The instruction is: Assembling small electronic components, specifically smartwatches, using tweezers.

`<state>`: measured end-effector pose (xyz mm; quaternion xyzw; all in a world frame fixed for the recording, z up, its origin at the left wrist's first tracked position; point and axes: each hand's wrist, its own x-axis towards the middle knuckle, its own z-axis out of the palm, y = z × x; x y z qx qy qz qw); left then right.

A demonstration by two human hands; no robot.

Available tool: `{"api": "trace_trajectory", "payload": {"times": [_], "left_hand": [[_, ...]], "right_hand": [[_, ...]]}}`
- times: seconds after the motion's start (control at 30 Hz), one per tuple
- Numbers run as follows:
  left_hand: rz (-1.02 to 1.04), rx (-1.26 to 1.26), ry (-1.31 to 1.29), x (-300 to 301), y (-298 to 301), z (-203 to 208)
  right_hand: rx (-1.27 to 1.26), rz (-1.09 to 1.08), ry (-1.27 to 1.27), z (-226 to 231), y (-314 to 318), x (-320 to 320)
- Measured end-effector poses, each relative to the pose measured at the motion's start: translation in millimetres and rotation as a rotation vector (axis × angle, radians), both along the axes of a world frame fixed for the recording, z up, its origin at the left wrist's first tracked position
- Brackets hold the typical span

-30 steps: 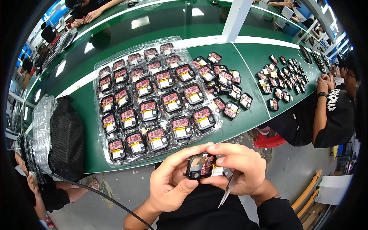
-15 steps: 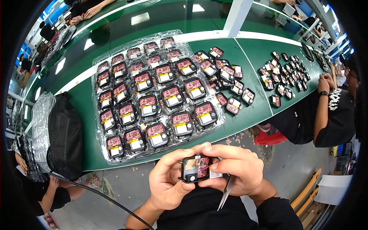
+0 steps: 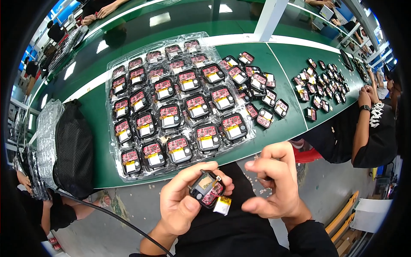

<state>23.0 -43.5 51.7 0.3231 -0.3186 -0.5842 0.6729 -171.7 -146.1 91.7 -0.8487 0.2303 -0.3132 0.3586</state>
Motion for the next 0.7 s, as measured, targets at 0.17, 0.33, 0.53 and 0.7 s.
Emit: {"api": "trace_trajectory", "payload": {"times": [0.17,0.33,0.53,0.7], "left_hand": [[-0.121,0.142,0.057,12,0,4],[-0.092,0.177,0.010,4,0,6],[-0.114,0.173,0.056,7,3,1],[-0.177,0.167,0.071,10,6,-4]], "right_hand": [[-0.138,0.114,0.142,6,-12,4],[-0.328,0.063,0.094,3,-12,7],[-0.571,-0.064,0.178,12,-7,10],[-0.271,0.069,0.006,2,-27,10]]}}
